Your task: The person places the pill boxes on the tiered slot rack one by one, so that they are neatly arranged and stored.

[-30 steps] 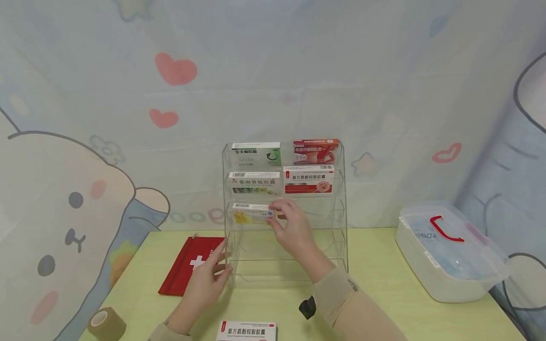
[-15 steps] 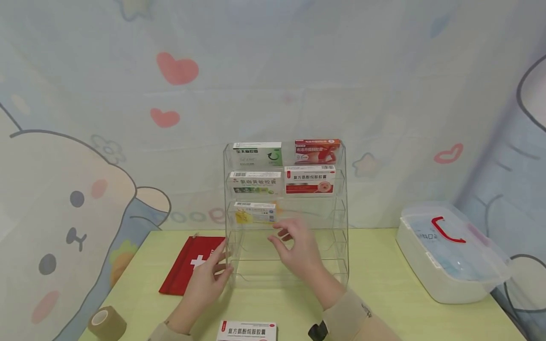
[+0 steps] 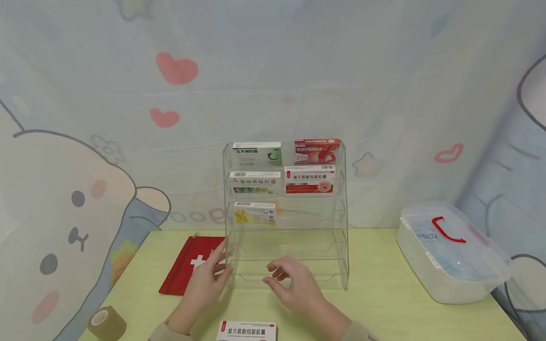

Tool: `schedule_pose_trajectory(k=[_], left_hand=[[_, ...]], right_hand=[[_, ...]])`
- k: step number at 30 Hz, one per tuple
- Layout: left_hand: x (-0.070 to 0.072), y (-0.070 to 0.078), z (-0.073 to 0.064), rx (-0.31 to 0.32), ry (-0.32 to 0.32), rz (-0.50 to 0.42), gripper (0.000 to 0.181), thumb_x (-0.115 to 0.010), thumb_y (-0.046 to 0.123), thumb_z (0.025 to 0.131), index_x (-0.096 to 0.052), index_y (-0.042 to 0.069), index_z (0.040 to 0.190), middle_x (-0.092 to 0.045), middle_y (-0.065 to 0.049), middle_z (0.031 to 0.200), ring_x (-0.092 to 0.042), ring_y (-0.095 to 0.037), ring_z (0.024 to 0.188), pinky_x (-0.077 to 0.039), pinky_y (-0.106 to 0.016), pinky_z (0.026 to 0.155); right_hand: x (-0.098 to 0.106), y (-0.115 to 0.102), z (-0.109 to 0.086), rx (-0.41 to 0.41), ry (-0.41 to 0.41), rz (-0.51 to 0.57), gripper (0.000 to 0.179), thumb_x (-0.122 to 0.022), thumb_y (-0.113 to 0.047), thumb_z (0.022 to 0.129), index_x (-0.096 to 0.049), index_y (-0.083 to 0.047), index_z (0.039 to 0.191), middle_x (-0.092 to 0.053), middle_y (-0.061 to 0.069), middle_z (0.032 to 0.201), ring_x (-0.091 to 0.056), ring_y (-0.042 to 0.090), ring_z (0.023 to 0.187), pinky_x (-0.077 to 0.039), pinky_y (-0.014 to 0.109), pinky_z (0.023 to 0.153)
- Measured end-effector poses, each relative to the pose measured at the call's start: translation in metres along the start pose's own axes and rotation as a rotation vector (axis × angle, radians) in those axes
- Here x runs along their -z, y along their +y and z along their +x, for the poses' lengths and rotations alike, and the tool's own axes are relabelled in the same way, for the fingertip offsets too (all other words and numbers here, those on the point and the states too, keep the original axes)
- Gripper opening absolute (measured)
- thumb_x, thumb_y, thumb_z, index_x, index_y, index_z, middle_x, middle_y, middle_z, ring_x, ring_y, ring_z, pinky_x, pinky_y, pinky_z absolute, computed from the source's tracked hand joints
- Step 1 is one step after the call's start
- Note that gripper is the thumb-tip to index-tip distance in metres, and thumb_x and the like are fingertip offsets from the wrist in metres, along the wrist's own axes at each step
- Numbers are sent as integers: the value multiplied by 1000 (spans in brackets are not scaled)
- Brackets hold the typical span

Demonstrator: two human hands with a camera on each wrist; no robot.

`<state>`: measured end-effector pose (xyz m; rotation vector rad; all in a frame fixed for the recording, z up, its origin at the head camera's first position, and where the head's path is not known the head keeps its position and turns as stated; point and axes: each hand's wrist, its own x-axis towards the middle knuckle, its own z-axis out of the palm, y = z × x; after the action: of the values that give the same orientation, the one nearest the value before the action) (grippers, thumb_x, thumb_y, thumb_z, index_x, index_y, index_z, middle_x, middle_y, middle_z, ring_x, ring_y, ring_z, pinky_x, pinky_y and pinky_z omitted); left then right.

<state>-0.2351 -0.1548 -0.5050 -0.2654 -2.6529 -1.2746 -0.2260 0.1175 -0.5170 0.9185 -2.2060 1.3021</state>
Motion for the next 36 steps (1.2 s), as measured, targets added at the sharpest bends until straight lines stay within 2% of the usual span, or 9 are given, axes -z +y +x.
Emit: schedule_pose_trajectory(k=[4, 9, 15, 19, 23, 28, 36], left_hand=[[0, 0, -1, 6, -3, -3, 87, -79, 6, 100, -37, 29, 173, -71, -16, 150, -80, -33, 117, -69, -42, 94], [0, 0, -2, 16, -13, -6, 87, -78, 7, 100, -37, 29, 173, -70, -17, 150, -80, -33, 118, -69, -43, 95], [-1, 0, 0, -6, 0, -4, 85, -78, 7, 101, -38, 27, 173, -71, -16, 149, -81, -32, 117, -69, -42, 94], [-1, 1, 1, -3, -2, -5, 85, -78, 8, 101, -37, 27, 173, -71, -16, 149, -80, -33, 118, -69, -43, 94], [-2, 1, 1, 0, -10, -11, 85, -78, 8, 101, -37, 28, 173, -71, -16, 149, -80, -32, 118, -69, -42, 94], [-1, 0, 1, -2, -4, 0, 86, -80, 9, 100, -38, 28, 173, -72, -14, 148, -80, -32, 117, -70, -43, 94], [0, 2, 0, 7, -3, 9, 86, -79, 8, 100, -38, 28, 173, -71, -15, 149, -80, -33, 117, -69, -43, 94]], right_hand=[[-5, -1, -13, -2, -38, 56, 18, -82, -6, 98, -74, -8, 113, -79, 11, 104, -76, 6, 88, -69, 28, 81], [-9, 1, -27, -25, -68, 119, 16, -80, -9, 100, -73, -6, 115, -79, 11, 105, -76, 6, 91, -69, 28, 85], [-11, 7, -43, -21, -81, 138, 17, -80, -8, 100, -74, -5, 115, -80, 8, 107, -77, 6, 93, -69, 29, 86], [-10, 7, -51, -30, -123, 135, 17, -80, -12, 102, -75, -9, 117, -81, 6, 111, -78, 10, 98, -68, 29, 90], [-7, 6, -61, -41, -212, 145, 20, -79, -20, 104, -76, -11, 121, -81, 4, 116, -78, 14, 106, -66, 29, 97], [-6, 4, -69, -102, -333, 166, 30, -79, -30, 103, -75, -14, 128, -80, 1, 125, -73, 10, 115, -58, 25, 107], [-3, 5, -75, -116, -529, 248, 54, -81, -29, 100, -65, -12, 149, -70, 10, 148, -64, 10, 137, -51, 29, 119]])
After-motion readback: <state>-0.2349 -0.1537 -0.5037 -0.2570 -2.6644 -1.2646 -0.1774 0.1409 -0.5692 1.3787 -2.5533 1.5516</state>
